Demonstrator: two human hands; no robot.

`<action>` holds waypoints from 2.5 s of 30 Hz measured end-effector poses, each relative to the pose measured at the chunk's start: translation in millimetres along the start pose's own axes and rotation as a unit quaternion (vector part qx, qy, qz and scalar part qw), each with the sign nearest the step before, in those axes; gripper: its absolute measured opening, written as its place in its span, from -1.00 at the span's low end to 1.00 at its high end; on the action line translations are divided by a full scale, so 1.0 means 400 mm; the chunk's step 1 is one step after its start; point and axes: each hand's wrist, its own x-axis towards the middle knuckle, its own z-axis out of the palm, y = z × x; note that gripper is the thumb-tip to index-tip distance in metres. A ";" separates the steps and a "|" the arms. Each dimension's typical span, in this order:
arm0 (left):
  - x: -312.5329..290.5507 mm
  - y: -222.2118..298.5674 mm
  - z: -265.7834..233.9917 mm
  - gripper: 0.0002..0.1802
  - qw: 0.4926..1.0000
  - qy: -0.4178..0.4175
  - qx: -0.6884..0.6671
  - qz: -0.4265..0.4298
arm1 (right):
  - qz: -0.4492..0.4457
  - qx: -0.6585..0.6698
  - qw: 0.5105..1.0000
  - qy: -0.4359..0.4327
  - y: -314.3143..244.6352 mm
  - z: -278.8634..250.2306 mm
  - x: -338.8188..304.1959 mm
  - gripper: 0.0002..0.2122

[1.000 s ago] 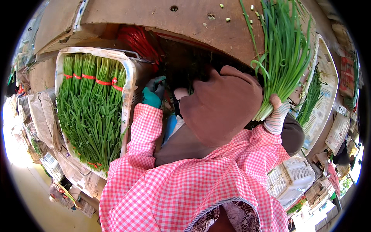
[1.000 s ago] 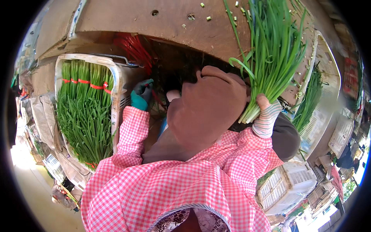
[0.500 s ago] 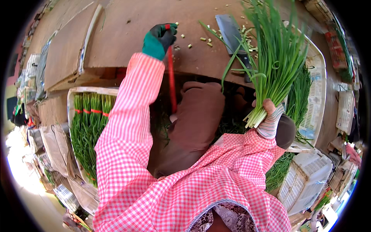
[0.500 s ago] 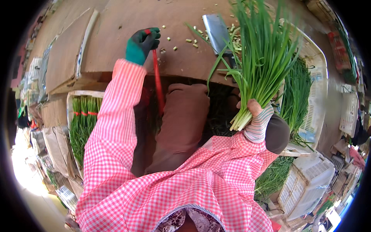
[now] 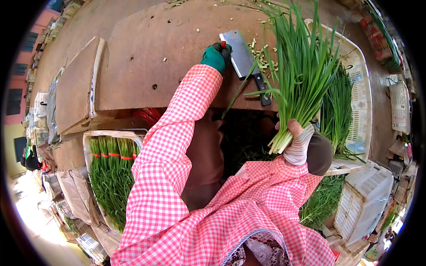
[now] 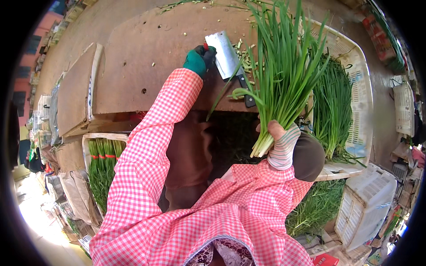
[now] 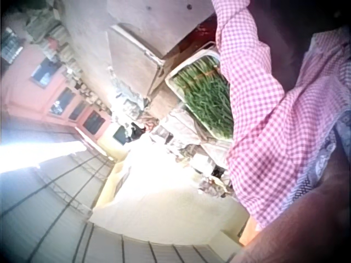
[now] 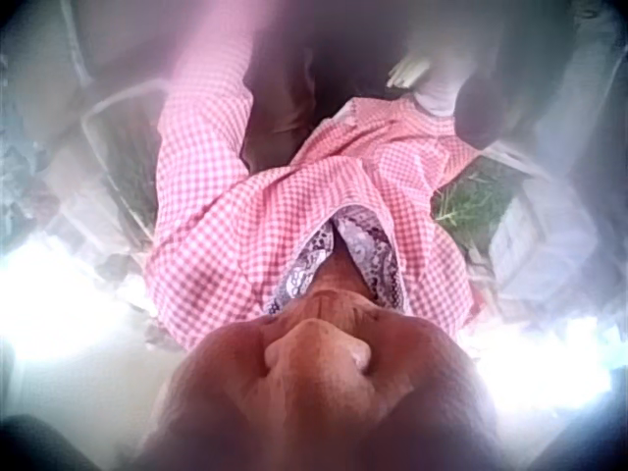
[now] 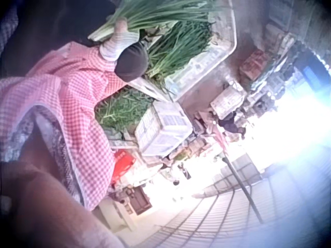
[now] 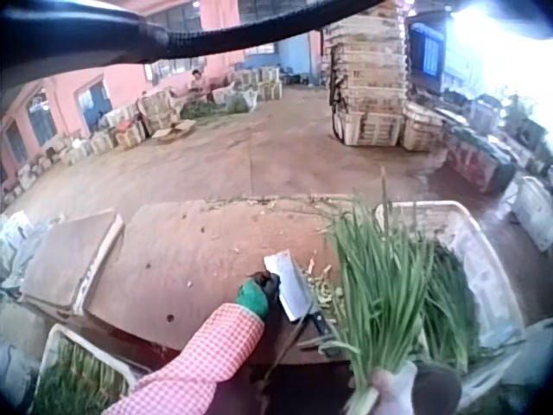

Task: The person bundles bunches of green leaves with red ties, cuts the ends off with a large knife on a wooden surface, and organizes the trimmed bundles into crates.

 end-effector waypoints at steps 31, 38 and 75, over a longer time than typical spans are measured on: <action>0.002 0.125 -0.227 -0.55 0.928 -0.171 0.296 0.150 | -0.009 0.021 0.999 0.036 -0.065 0.052 -0.008 -0.81; -0.183 0.176 -0.280 -0.27 0.863 0.052 0.358 0.353 | -0.017 -0.179 0.982 0.066 -0.103 0.077 0.048 -0.88; -0.206 0.457 -0.115 -0.64 0.786 -0.316 -0.502 0.175 | -0.122 -0.345 0.927 -0.086 -0.219 0.256 0.044 -0.60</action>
